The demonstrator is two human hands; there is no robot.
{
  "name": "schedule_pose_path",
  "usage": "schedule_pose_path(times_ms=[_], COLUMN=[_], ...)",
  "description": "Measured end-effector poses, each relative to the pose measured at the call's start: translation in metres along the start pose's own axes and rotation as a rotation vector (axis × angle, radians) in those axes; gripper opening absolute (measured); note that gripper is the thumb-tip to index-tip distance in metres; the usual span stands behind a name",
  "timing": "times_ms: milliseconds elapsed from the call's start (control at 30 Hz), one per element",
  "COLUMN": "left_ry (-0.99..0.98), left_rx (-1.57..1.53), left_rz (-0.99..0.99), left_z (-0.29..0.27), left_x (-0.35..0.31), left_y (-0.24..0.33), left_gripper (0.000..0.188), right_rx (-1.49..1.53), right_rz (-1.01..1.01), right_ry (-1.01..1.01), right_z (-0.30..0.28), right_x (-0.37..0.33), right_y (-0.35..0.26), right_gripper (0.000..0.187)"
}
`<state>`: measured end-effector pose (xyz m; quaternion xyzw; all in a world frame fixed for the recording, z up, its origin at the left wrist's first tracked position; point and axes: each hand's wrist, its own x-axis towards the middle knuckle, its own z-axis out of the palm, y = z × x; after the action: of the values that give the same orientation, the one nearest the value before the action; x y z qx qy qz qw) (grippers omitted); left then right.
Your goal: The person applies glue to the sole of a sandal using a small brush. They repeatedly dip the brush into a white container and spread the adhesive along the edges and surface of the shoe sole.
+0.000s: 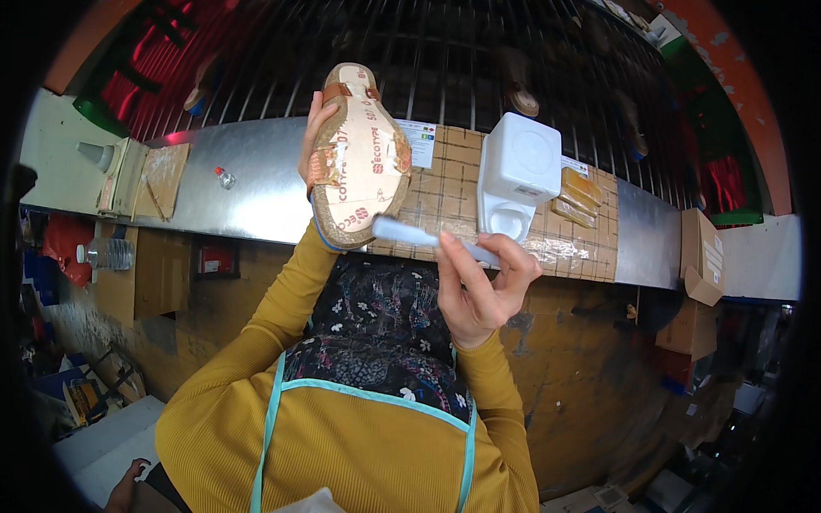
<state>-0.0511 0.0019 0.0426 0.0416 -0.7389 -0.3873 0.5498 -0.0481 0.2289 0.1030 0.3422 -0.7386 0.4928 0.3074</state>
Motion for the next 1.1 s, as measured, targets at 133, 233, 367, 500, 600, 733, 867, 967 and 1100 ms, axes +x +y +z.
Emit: schedule_pose_path(times_ms=[133,233,367,500,600,733,867,967,1100], left_ry=[-0.058,-0.116,-0.118,-0.093,-0.135,-0.152,-0.167,-0.200,-0.196], left_rx=[-0.224,-0.276,-0.385,-0.536,-0.587,-0.681,-0.728,-0.732,-0.829], left_rz=[-0.148,-0.107,-0.221,-0.245,-0.326,-0.422,-0.436,-0.406,-0.492], left_z=[0.002,0.002,0.000,0.004,0.002,0.000,0.002,0.003,0.006], left_x=[-0.003,-0.002,0.002,0.002,0.003,0.002,0.001,-0.001,-0.004], left_y=[0.007,0.007,0.026,0.030,0.039,0.052,0.050,0.053,0.059], left_gripper=[0.076,0.087,0.084,0.079,0.089,0.091,0.083,0.081,0.085], right_rx=[-0.189,-0.056,-0.139,-0.152,-0.041,-0.158,-0.058,0.070,0.125], right_rz=[-0.230,-0.240,-0.172,-0.255,-0.239,-0.192,-0.253,-0.195,-0.105], right_ry=[-0.144,-0.182,-0.085,-0.167,-0.157,-0.058,-0.144,-0.132,-0.099], right_z=[-0.008,-0.012,-0.007,-0.012,-0.011,-0.005,-0.012,-0.007,0.002], right_x=[0.006,0.006,0.010,0.002,0.003,0.010,0.003,0.007,0.007], right_y=[-0.013,-0.016,-0.008,-0.017,-0.017,-0.005,-0.014,-0.009,0.011], right_gripper=[0.037,0.040,0.041,0.041,0.041,0.042,0.043,0.042,0.039])
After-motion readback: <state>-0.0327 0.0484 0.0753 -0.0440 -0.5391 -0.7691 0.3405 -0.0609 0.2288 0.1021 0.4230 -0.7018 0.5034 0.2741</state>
